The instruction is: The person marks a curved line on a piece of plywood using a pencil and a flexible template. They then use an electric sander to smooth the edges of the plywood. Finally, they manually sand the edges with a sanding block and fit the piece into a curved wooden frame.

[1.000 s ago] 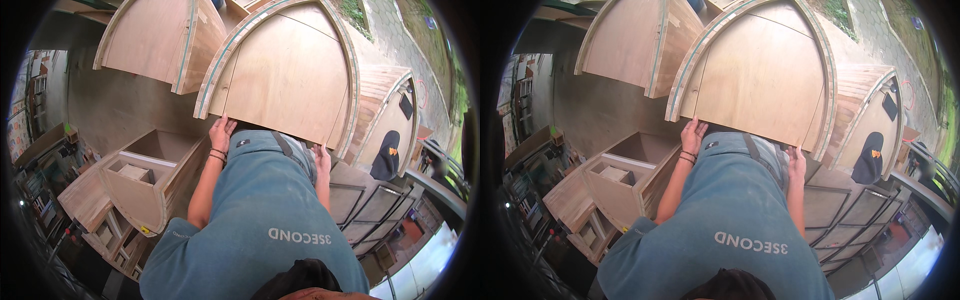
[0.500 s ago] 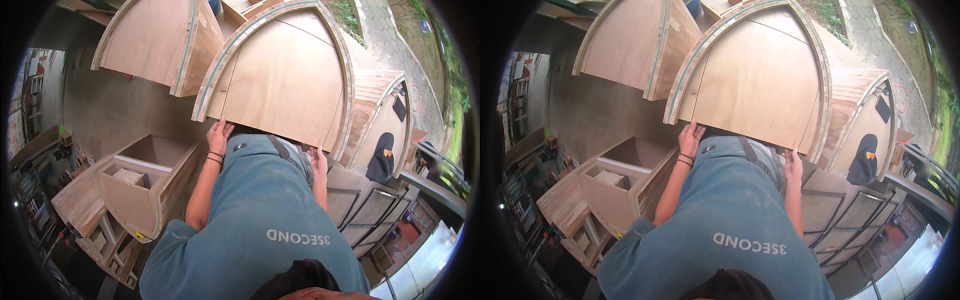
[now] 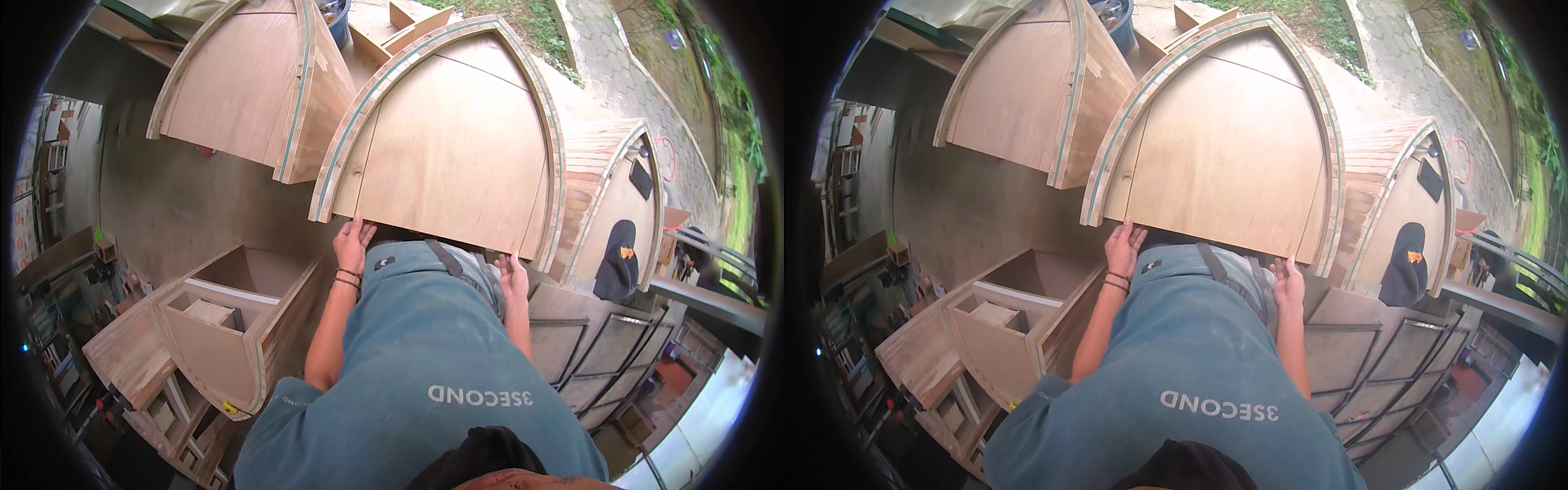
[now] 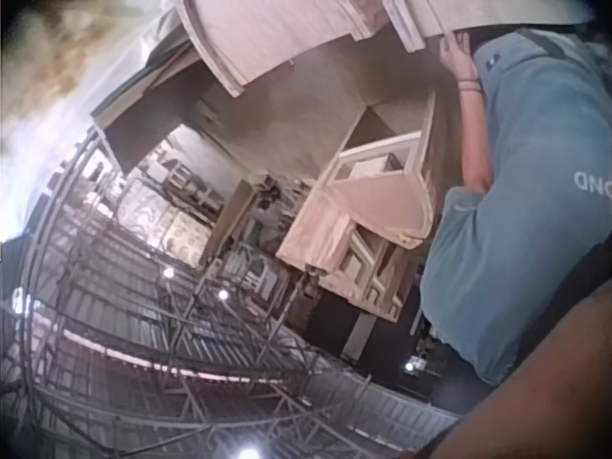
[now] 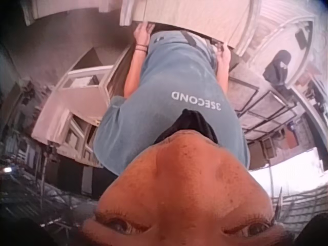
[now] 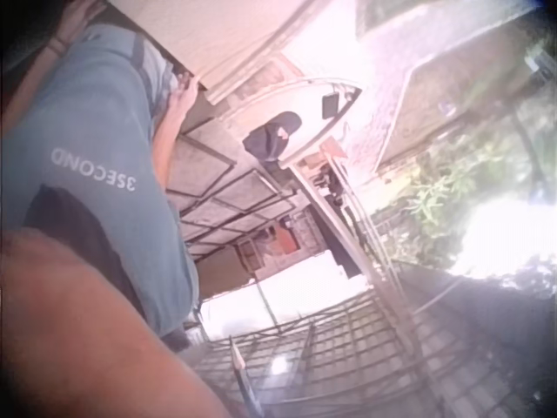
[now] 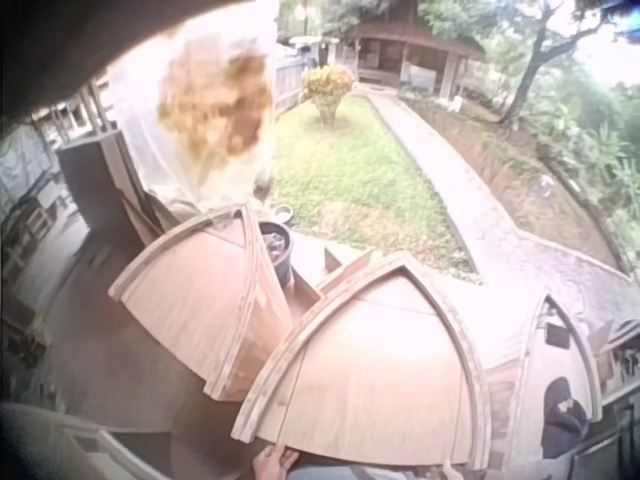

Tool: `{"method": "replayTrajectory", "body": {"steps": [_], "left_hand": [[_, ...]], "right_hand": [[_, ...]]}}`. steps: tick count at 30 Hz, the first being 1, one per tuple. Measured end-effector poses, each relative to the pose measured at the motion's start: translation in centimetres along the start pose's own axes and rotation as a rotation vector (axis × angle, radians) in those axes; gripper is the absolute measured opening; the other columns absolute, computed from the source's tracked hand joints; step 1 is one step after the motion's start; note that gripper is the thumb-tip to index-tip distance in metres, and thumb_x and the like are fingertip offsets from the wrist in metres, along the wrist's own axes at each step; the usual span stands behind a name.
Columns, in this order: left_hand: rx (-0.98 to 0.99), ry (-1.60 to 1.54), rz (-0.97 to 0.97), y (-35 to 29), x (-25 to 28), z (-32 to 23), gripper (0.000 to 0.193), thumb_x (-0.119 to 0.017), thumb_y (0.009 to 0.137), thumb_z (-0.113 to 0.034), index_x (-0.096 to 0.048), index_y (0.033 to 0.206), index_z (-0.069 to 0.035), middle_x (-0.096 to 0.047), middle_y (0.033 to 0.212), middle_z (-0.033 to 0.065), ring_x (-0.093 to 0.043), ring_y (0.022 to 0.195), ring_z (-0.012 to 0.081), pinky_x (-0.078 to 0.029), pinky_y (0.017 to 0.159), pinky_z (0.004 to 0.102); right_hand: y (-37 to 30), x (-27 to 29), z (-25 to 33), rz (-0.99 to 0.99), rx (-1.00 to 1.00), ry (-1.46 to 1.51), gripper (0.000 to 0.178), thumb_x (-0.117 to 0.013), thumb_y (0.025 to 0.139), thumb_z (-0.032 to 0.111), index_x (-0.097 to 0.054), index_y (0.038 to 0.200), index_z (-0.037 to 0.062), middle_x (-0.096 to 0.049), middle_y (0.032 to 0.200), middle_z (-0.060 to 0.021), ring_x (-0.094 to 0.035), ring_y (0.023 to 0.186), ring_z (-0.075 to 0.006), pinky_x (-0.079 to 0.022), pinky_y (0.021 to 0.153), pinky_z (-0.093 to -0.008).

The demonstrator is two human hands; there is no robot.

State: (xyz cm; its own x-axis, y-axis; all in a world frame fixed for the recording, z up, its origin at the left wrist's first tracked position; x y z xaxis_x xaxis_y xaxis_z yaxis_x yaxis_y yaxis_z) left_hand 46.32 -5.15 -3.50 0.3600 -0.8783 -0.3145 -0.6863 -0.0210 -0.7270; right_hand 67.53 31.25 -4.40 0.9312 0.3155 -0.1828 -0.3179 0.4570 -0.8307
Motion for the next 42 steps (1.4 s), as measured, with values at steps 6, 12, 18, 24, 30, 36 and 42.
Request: {"method": "replayTrajectory", "body": {"steps": [6, 12, 18, 24, 30, 36, 42], "left_hand": [[0.017, 0.011, 0.019, 0.4, 0.5, 0.3, 0.027, -0.064, 0.101, -0.025, -0.061, 0.110, 0.001, -0.066, 0.105, 0.0074, -0.067, 0.098, 0.0194, -0.058, 0.092, 0.0373], [0.016, 0.000, 0.009, 0.4, 0.5, 0.3, 0.025, -0.064, 0.101, -0.025, -0.061, 0.108, 0.000, -0.065, 0.101, 0.0058, -0.066, 0.094, 0.0182, -0.059, 0.091, 0.0376], [0.010, -0.012, 0.008, 0.4, 0.6, 0.4, 0.026, -0.065, 0.101, -0.025, -0.062, 0.108, 0.001, -0.066, 0.100, 0.0064, -0.068, 0.093, 0.0190, -0.059, 0.089, 0.0367], [0.010, -0.009, 0.021, 0.4, 0.5, 0.3, 0.027, -0.062, 0.102, -0.025, -0.062, 0.110, 0.001, -0.069, 0.103, 0.0083, -0.069, 0.096, 0.0198, -0.059, 0.090, 0.0364], [0.019, -0.017, 0.036, 0.5, 0.8, 0.5, 0.023, -0.062, 0.102, -0.025, -0.064, 0.106, -0.002, -0.069, 0.103, 0.0064, -0.069, 0.097, 0.0177, -0.058, 0.091, 0.0356], [0.020, 0.003, 0.069, 0.4, 0.8, 0.1, 0.027, -0.063, 0.102, -0.027, -0.063, 0.112, -0.002, -0.069, 0.109, 0.0067, -0.067, 0.101, 0.0180, -0.055, 0.098, 0.0362], [0.020, 0.029, 0.061, 0.1, 0.1, -0.3, 0.030, -0.062, 0.102, -0.027, -0.063, 0.115, 0.000, -0.070, 0.112, 0.0089, -0.069, 0.104, 0.0200, -0.055, 0.099, 0.0364]], "right_hand": [[0.1, 0.1, -0.1, 0.012, 0.015, 0.010, 0.028, -0.060, 0.103, 0.023, -0.055, 0.123, 0.0039, -0.059, 0.110, -0.0057, -0.060, 0.110, -0.0221, -0.055, 0.090, -0.0390], [0.1, 0.1, -0.3, -0.001, 0.026, 0.012, 0.029, -0.060, 0.103, 0.023, -0.054, 0.123, 0.0029, -0.057, 0.113, -0.0069, -0.061, 0.109, -0.0225, -0.055, 0.089, -0.0389], [0.1, 0.0, -0.4, -0.028, 0.019, 0.020, 0.029, -0.060, 0.103, 0.022, -0.053, 0.124, 0.0025, -0.057, 0.114, -0.0069, -0.061, 0.110, -0.0226, -0.055, 0.089, -0.0392], [-0.1, -0.1, -0.5, 0.010, 0.037, 0.018, 0.029, -0.058, 0.104, 0.023, -0.054, 0.124, 0.0027, -0.059, 0.113, -0.0069, -0.061, 0.109, -0.0221, -0.054, 0.090, -0.0395], [-0.5, -0.8, -0.3, -0.040, 0.024, 0.011, 0.022, -0.058, 0.104, 0.023, -0.060, 0.117, 0.0053, -0.063, 0.107, -0.0051, -0.064, 0.102, -0.0198, -0.055, 0.087, -0.0373], [-1.2, -1.4, 0.0, -0.045, 0.017, 0.035, 0.024, -0.062, 0.102, 0.024, -0.055, 0.114, 0.0037, -0.061, 0.112, -0.0073, -0.063, 0.104, -0.0210, -0.055, 0.086, -0.0371], [-1.4, -1.3, -0.1, -0.046, 0.020, 0.072, 0.022, -0.063, 0.102, 0.024, -0.057, 0.112, 0.0053, -0.062, 0.109, -0.0069, -0.063, 0.104, -0.0211, -0.055, 0.086, -0.0373]]}}
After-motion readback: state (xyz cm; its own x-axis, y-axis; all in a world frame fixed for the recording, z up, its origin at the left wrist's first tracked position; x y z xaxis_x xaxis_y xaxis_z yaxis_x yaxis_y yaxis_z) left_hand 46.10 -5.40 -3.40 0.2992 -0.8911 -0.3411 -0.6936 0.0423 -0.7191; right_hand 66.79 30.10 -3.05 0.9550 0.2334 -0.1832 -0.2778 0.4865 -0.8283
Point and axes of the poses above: each hand's wrist, its own y-axis towards the middle knuckle, its own x-axis out of the back of the hand, z = x × y, the point moved 2 cm from there along y, towards the middle knuckle
